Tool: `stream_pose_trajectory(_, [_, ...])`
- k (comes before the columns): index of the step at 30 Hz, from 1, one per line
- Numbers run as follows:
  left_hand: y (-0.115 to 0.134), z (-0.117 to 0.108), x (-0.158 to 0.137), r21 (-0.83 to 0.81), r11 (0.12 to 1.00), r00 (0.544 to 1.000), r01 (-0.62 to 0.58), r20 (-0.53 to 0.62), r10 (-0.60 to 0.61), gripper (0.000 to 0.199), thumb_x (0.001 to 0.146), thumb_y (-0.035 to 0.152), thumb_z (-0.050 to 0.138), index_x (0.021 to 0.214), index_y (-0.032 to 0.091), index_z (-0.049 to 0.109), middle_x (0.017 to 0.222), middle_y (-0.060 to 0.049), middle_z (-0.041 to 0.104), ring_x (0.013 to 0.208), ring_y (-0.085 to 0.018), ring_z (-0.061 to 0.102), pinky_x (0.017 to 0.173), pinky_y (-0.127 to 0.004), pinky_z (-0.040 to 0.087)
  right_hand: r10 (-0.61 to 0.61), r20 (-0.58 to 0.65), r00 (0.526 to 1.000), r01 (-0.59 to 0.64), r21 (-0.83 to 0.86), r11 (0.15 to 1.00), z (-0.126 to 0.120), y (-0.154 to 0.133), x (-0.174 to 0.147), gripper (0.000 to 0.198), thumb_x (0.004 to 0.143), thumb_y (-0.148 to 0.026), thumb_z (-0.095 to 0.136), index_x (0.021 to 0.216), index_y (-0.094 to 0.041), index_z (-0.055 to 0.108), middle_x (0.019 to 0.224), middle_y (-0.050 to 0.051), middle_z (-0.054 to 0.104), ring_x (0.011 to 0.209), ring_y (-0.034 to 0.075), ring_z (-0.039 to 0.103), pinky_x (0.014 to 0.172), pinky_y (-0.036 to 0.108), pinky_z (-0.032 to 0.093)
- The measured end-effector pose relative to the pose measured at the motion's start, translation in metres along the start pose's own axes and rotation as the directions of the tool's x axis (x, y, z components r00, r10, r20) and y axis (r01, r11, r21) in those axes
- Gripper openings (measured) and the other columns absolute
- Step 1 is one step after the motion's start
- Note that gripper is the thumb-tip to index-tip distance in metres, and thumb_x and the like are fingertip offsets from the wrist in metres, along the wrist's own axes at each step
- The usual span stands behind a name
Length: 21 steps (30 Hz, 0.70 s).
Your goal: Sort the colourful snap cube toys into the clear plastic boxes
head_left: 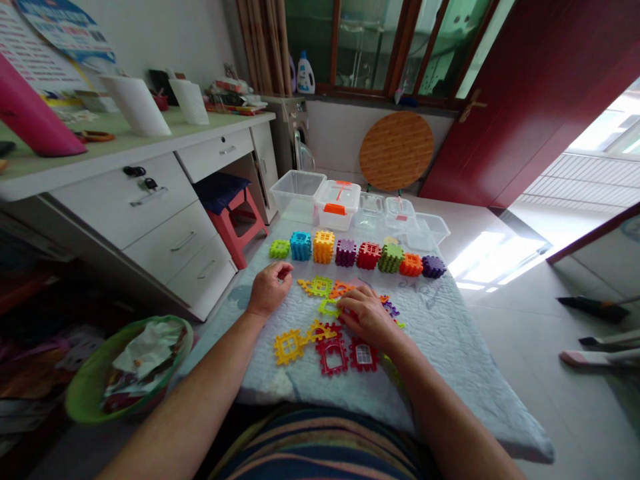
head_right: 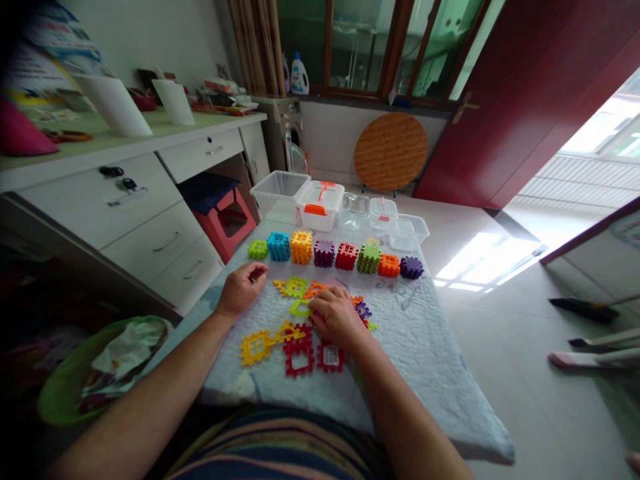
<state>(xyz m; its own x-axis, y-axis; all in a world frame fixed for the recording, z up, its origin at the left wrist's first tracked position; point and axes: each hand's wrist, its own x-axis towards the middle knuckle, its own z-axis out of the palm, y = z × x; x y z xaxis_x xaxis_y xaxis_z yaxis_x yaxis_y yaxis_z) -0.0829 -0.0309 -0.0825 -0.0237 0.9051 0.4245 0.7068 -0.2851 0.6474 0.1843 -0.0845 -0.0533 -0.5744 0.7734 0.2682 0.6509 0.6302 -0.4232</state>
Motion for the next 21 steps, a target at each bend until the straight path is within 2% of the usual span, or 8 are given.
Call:
stream_pose_trajectory(4, [0.007, -0.004, -0.001, 0.018, 0.995, 0.994, -0.103, 0.045, 0.102, 0.015, 0.080, 0.025, 0.054, 0.090, 0.019, 0.064, 0.086, -0.005, 0.066, 0.084, -0.021, 0.063, 0.082, -0.034, 0.051, 0.063, -0.124, 0.990, -0.055, 0.070, 0.996, -0.005, 0.002, -0.001, 0.015, 0.093, -0.020, 0.050, 0.091, -0.021, 0.064, 0.089, 0.005, 0.068, 0.087, 0.020, 0.054, 0.082, 0.034, 0.041])
stream_pose_trajectory(7, [0.015, -0.004, -0.003, 0.048, 0.975, 0.971, -0.218, 0.107, 0.212, 0.018, 0.082, 0.029, 0.058, 0.095, 0.019, 0.064, 0.096, -0.007, 0.067, 0.096, -0.024, 0.060, 0.092, -0.040, 0.047, 0.159, -0.237, 0.958, -0.128, 0.139, 0.982, -0.008, 0.006, -0.003, 0.015, 0.092, -0.022, 0.049, 0.087, -0.021, 0.063, 0.080, 0.005, 0.065, 0.080, 0.020, 0.055, 0.076, 0.032, 0.042])
stream_pose_trajectory(10, [0.023, 0.002, -0.007, 0.053, 0.949, 0.929, -0.310, 0.229, 0.291, 0.035, 0.079, 0.034, 0.065, 0.112, 0.020, 0.064, 0.119, -0.009, 0.066, 0.113, -0.028, 0.055, 0.103, -0.044, 0.040, 0.245, -0.278, 0.929, -0.200, 0.180, 0.963, -0.007, 0.011, -0.005, 0.016, 0.089, -0.022, 0.050, 0.096, -0.021, 0.064, 0.077, 0.003, 0.064, 0.075, 0.019, 0.057, 0.073, 0.031, 0.043])
stream_pose_trajectory(13, [0.029, 0.009, -0.009, 0.062, 0.932, 0.882, -0.358, 0.351, 0.316, 0.055, 0.076, 0.037, 0.071, 0.127, 0.020, 0.059, 0.135, -0.009, 0.059, 0.125, -0.032, 0.046, 0.108, -0.049, 0.034, 0.274, -0.262, 0.925, -0.238, 0.164, 0.957, -0.004, 0.015, -0.007, 0.027, 0.085, -0.018, 0.050, 0.108, -0.020, 0.064, 0.076, 0.003, 0.064, 0.073, 0.019, 0.058, 0.073, 0.032, 0.043])
stream_pose_trajectory(15, [0.031, 0.013, -0.008, 0.059, 0.923, 0.855, -0.379, 0.403, 0.325, 0.055, 0.075, 0.032, 0.070, 0.128, 0.020, 0.059, 0.134, -0.009, 0.060, 0.125, -0.033, 0.045, 0.107, -0.050, 0.035, 0.264, -0.242, 0.934, -0.239, 0.128, 0.963, -0.003, 0.016, -0.007, 0.029, 0.084, -0.015, 0.049, 0.108, -0.020, 0.065, 0.076, 0.003, 0.064, 0.073, 0.019, 0.057, 0.073, 0.032, 0.042])
stream_pose_trajectory(17, [0.031, 0.016, -0.007, 0.045, 0.919, 0.841, -0.391, 0.422, 0.338, 0.045, 0.077, 0.025, 0.067, 0.121, 0.021, 0.064, 0.126, -0.009, 0.065, 0.118, -0.031, 0.051, 0.103, -0.048, 0.039, 0.234, -0.221, 0.947, -0.221, 0.083, 0.972, -0.003, 0.015, -0.008, 0.030, 0.082, -0.013, 0.048, 0.105, -0.021, 0.066, 0.080, 0.004, 0.066, 0.077, 0.020, 0.057, 0.074, 0.034, 0.042])
stream_pose_trajectory(21, [0.029, 0.017, -0.004, -0.018, 0.913, 0.845, -0.407, 0.372, 0.384, 0.028, 0.081, 0.014, 0.059, 0.105, 0.021, 0.069, 0.107, -0.007, 0.071, 0.102, -0.025, 0.058, 0.094, -0.042, 0.045, 0.180, -0.196, 0.964, -0.182, 0.004, 0.983, -0.006, 0.012, -0.011, 0.028, 0.080, -0.015, 0.056, 0.105, -0.021, 0.066, 0.100, 0.007, 0.069, 0.093, 0.024, 0.055, 0.085, 0.039, 0.039])
